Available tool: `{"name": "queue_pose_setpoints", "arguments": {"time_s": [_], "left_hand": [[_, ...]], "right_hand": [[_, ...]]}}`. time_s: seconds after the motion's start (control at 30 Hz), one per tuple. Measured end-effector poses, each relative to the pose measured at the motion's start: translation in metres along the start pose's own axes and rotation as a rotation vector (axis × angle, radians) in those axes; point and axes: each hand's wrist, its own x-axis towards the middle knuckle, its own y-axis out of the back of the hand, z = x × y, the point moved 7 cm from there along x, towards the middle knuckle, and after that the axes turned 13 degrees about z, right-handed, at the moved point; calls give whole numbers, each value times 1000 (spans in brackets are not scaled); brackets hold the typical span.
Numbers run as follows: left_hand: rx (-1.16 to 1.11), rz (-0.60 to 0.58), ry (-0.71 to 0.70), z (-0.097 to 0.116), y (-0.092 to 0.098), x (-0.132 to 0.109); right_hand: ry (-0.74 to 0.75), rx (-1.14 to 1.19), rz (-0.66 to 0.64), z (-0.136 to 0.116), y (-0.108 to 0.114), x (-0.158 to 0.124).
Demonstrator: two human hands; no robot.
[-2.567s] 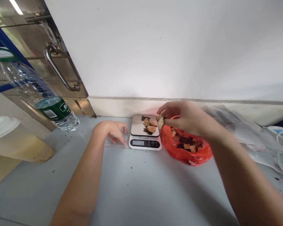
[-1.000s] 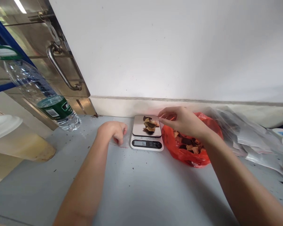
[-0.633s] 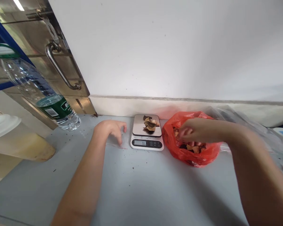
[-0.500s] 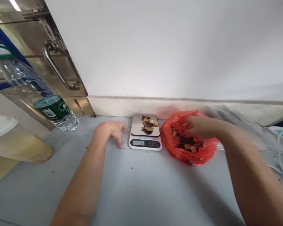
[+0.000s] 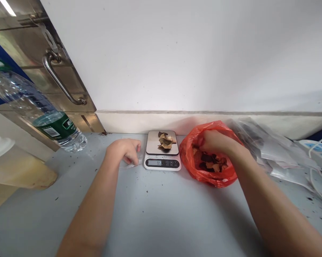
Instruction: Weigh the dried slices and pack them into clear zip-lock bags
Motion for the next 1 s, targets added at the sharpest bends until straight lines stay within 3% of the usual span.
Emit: {"name": "queue_pose_setpoints", "arguments": {"time_s": [0.1,0.17,0.33,0.47,0.6,0.8,1.0], "left_hand": [[-39,-5,-5,-2,-1,1],[-52,-1,-17,-1,0,0],[-47,84,-69,0,20,-10],[20,222,-136,3,40,-21],[56,295,-178,9,49,-29],[60,243,-145,14,45,-34],[-22,256,-170,15,49,-36]], "right_hand": [[-101,-164,-155,1,-3,-1],[-126,-208,-191,-6,4,-2],[-139,-197,-225,-28,29,-3],[-43,-6,-172,-58,37,-4],[37,72,-87,-84,19,-7],[219,-131,-178,-103,-27,-14],[191,-39,-192,-97,-32,-12]]}}
